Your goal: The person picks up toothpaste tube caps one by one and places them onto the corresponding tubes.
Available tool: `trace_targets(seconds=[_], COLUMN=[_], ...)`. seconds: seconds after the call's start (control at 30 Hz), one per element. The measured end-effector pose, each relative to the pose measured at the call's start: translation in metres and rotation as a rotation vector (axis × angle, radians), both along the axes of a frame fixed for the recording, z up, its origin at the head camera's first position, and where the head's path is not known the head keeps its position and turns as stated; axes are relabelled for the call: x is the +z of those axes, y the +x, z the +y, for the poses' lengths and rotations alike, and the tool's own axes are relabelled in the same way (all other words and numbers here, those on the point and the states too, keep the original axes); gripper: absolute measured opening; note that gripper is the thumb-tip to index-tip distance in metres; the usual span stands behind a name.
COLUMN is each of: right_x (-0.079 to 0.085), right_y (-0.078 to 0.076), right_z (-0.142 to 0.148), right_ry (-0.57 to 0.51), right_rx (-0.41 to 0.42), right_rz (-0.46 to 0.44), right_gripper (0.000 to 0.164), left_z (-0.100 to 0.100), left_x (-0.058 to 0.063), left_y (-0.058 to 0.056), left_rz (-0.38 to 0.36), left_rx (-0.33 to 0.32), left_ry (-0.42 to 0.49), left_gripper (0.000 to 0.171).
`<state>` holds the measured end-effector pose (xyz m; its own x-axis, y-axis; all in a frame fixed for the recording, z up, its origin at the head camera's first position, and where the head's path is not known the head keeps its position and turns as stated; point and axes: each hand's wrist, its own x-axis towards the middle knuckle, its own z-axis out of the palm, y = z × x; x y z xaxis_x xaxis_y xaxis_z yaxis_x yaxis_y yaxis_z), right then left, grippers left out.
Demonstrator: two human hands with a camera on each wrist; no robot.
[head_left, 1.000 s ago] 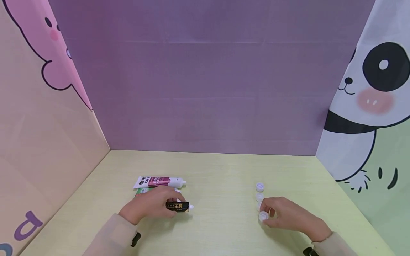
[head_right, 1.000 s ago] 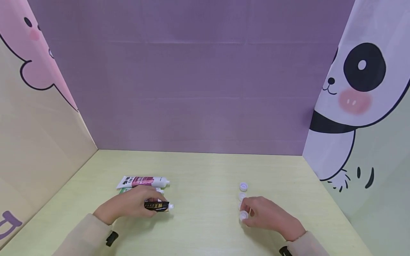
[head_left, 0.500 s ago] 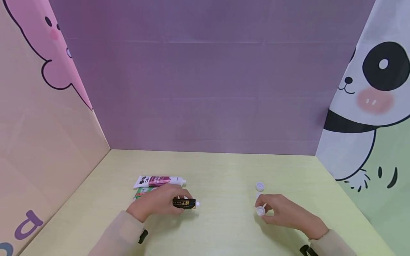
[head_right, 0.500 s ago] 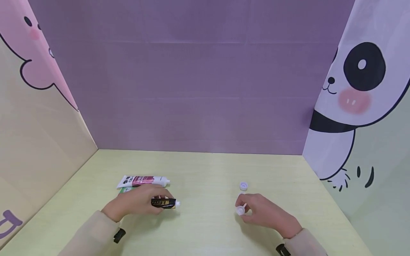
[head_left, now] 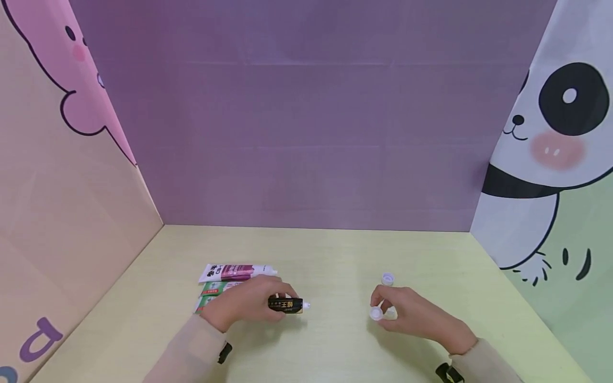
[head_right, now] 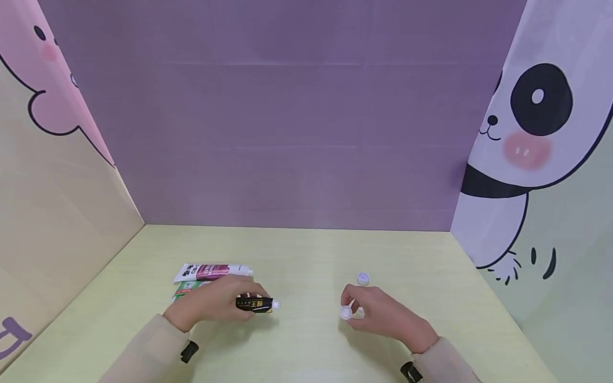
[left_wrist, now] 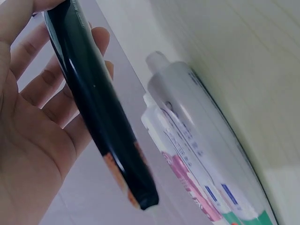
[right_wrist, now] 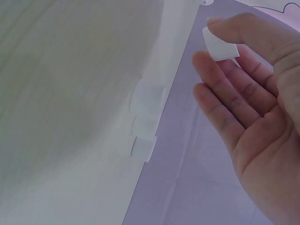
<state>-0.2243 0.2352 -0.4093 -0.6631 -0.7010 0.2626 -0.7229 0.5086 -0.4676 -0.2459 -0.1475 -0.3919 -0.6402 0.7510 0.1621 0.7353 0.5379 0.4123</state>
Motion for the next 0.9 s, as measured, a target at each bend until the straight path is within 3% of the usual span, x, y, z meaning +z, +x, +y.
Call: trace_targets(seconds=[0.5, 0.9], right_x=[0.004, 0.005], right_y=[-0.005, -0.007], right_z=[-0.014, -0.024], right_ry=[-0.016, -0.046], right_rx=[0.016, -0.036], right_rz=[0.068, 0.04], right_gripper=[0.028, 0.031], left_z=[0.019, 0.034], left_x=[0.002, 0.003], left_y=[-0.005, -0.007], left_rz=[-0.02, -0.078], left_rx=[-0.004, -0.046], left_ry=[-0.003, 0.016], left_gripper=[0.033, 0.032])
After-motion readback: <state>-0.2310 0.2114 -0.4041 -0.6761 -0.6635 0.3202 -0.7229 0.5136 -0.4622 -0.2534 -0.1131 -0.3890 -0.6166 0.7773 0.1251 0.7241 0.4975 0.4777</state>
